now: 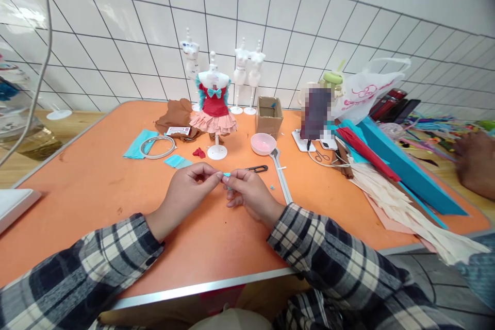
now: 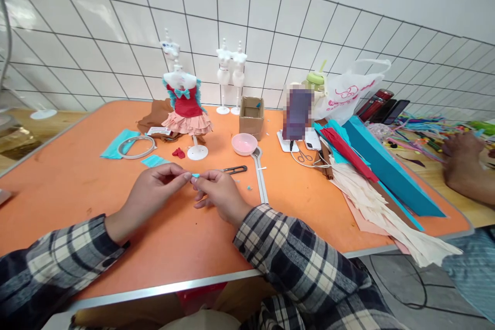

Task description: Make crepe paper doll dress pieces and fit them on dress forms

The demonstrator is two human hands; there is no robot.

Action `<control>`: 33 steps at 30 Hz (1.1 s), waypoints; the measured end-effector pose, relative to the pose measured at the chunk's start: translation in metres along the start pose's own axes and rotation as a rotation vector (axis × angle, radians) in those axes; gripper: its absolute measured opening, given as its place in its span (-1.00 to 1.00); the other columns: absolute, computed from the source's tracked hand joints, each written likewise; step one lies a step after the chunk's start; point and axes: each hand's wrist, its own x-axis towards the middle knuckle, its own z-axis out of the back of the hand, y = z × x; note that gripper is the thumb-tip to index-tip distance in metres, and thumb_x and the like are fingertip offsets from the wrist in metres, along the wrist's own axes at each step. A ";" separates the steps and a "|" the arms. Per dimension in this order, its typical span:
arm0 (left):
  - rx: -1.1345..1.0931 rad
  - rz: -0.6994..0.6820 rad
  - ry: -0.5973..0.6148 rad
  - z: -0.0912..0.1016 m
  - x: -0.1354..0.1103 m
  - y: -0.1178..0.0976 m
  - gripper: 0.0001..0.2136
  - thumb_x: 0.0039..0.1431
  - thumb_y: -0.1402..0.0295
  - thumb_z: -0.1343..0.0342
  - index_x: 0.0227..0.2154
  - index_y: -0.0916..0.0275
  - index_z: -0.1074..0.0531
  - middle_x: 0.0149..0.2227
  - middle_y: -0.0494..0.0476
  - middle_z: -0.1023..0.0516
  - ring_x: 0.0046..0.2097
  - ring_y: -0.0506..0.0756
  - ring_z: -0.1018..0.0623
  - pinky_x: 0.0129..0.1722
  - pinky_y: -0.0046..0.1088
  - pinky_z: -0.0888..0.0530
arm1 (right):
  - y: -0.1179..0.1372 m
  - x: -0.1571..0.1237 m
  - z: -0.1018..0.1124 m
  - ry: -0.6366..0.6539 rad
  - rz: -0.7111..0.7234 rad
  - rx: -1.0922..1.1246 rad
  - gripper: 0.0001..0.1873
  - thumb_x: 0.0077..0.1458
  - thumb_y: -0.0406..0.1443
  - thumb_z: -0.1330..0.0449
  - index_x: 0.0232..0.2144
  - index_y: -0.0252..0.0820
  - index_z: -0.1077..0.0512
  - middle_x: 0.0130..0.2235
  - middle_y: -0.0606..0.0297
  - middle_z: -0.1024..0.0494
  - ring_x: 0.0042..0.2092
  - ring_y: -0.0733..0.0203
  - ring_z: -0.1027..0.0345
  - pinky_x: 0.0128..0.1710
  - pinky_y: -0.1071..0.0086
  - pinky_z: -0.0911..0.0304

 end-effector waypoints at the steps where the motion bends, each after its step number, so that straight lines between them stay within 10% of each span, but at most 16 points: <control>1: -0.034 0.033 0.002 0.000 0.000 -0.001 -0.78 0.02 0.17 -0.18 -0.52 0.23 -0.49 -0.53 0.03 -0.53 -0.46 0.04 -0.45 -0.44 -0.46 -0.35 | 0.001 -0.001 -0.001 -0.028 0.028 -0.048 -0.62 -0.19 -0.10 -0.40 -0.46 -0.24 -0.39 -0.44 0.40 -0.42 -0.55 0.43 -0.28 -0.63 0.50 -0.35; 17: -0.735 0.391 0.246 -0.006 -0.001 0.012 -0.81 -0.01 0.24 -0.29 -0.50 0.27 -0.49 -0.50 0.00 -0.42 -0.43 -0.02 -0.39 -0.38 -0.47 -0.38 | -0.002 0.002 0.003 -0.160 0.159 -0.306 -0.69 -0.07 -0.14 -0.31 -0.32 -0.20 -0.42 -0.50 0.43 -0.40 -0.60 0.42 -0.27 -0.66 0.51 -0.33; 33: -0.625 0.324 0.300 -0.004 -0.002 0.014 -0.74 0.10 0.14 -0.18 -0.43 0.26 -0.51 -0.46 0.10 -0.45 -0.39 0.06 -0.45 -0.36 -0.40 -0.44 | 0.008 -0.001 0.004 -0.120 0.241 -0.409 -0.69 -0.09 -0.12 -0.32 -0.37 -0.19 -0.40 -0.46 0.40 -0.42 -0.57 0.45 -0.19 -0.65 0.55 -0.27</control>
